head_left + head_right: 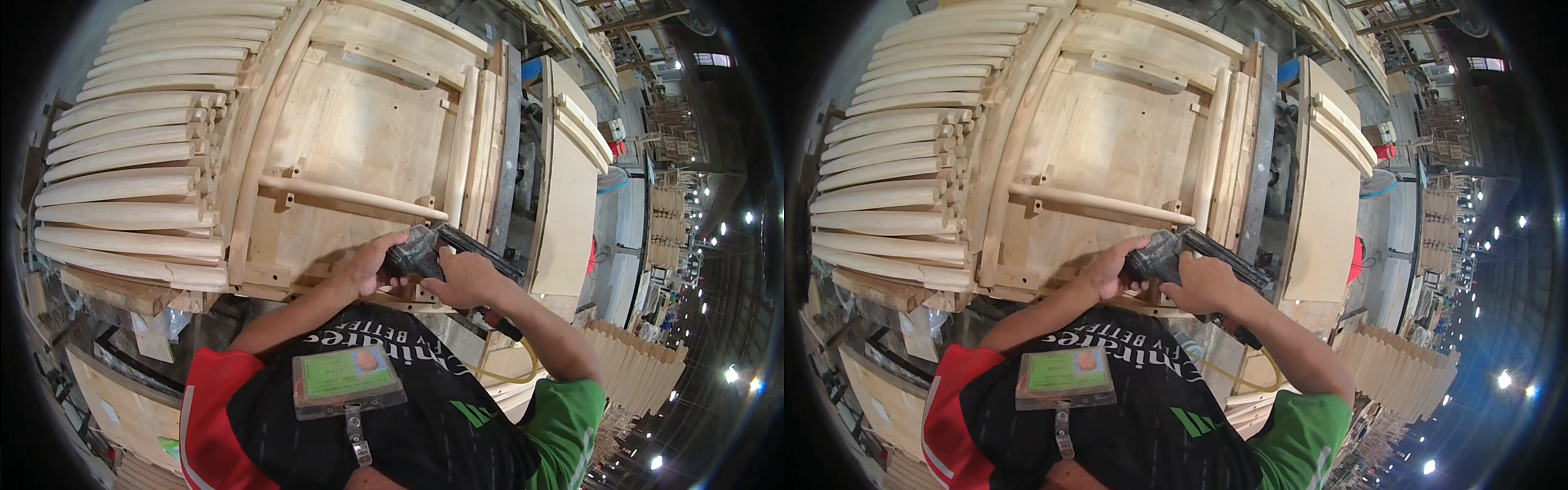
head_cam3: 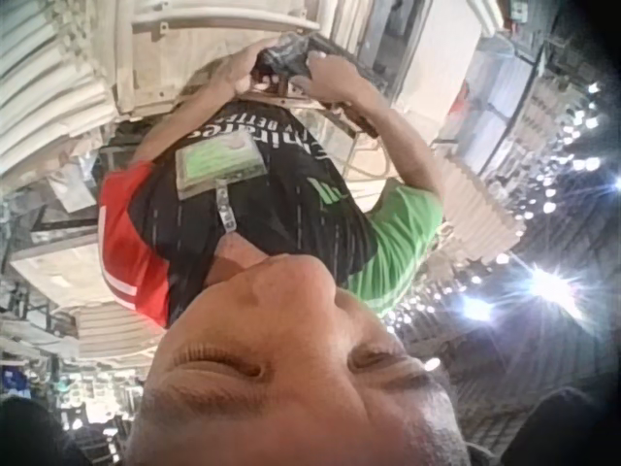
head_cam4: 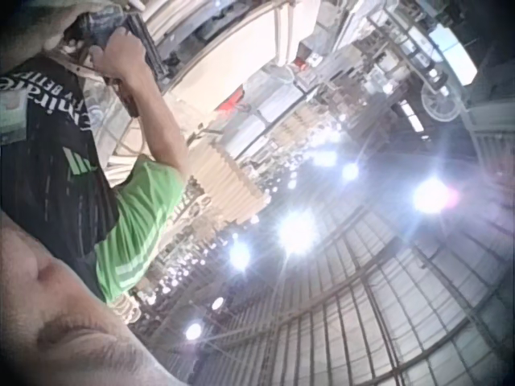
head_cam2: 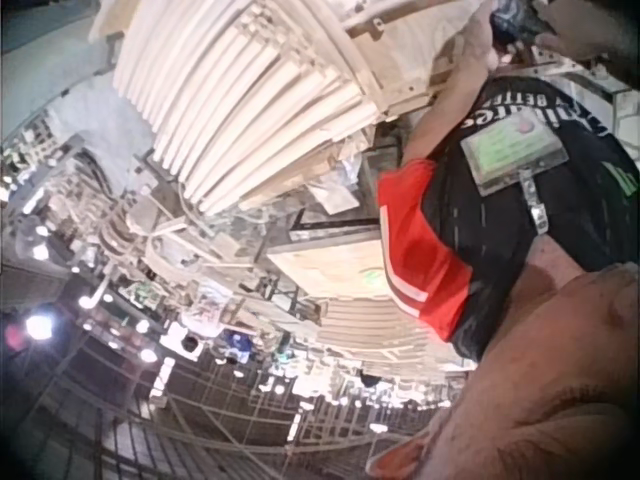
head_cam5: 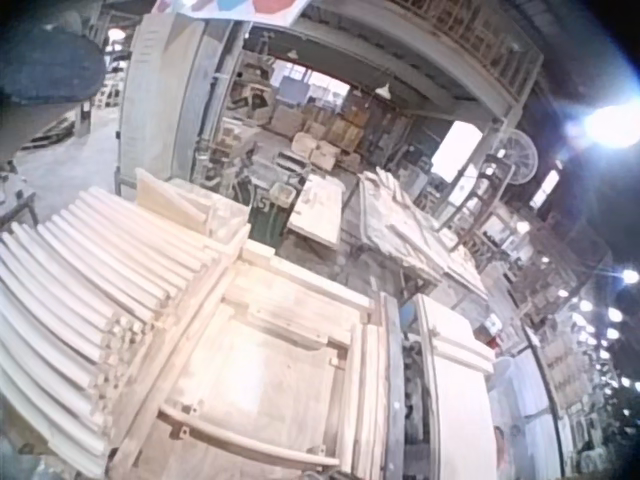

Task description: The person assembles wooden chair frames by inserting dowels into pre-drilled holes and securing them with a pneumatic nail gun. They repeatedly pick up frames, align parts, fasten joints, and stack completed units on a workbench in a factory setting.

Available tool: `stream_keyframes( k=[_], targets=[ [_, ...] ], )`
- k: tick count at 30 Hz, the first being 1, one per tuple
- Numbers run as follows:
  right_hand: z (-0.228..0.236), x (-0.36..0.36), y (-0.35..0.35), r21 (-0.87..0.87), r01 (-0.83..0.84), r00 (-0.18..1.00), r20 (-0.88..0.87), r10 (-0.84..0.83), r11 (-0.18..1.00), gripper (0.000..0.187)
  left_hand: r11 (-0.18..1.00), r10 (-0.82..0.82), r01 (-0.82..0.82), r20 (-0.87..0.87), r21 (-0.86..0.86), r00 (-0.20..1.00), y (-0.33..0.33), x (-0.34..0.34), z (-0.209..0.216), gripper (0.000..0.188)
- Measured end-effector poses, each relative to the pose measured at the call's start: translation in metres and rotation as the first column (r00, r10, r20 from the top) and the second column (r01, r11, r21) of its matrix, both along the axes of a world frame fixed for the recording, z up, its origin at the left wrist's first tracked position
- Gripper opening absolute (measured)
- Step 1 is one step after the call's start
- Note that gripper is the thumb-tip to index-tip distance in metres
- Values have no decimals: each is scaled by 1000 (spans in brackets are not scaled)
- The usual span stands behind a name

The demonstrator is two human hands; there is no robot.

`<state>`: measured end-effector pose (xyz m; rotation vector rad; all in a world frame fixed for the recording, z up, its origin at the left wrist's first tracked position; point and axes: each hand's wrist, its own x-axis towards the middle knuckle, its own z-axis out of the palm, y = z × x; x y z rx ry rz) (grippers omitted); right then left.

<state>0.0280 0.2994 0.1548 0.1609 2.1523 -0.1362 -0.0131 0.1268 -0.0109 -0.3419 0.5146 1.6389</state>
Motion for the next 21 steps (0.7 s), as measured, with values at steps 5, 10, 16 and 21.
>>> stream_keyframes(
  k=[5, 10, 16, 21],
  targets=[
    [11, -26, -2, -14, 6, 992, 125, -5, 1000, 68, 1000, 17, -14, 112, -28, 994, 0, 1, 2, 39],
    [15, -38, -5, -24, -25, 981, 191, 29, 999, 68, 997, 71, -70, 151, -15, 986, 0, 7, 1, 39],
    [17, -56, -7, -61, -52, 965, 253, 66, 997, 64, 995, 82, -88, 135, 39, 987, -2, 4, 0, 42],
    [17, -41, -10, -32, -151, 968, 199, 154, 988, 68, 998, 24, -33, 159, 55, 987, -8, 6, 7, 47]
  ],
)
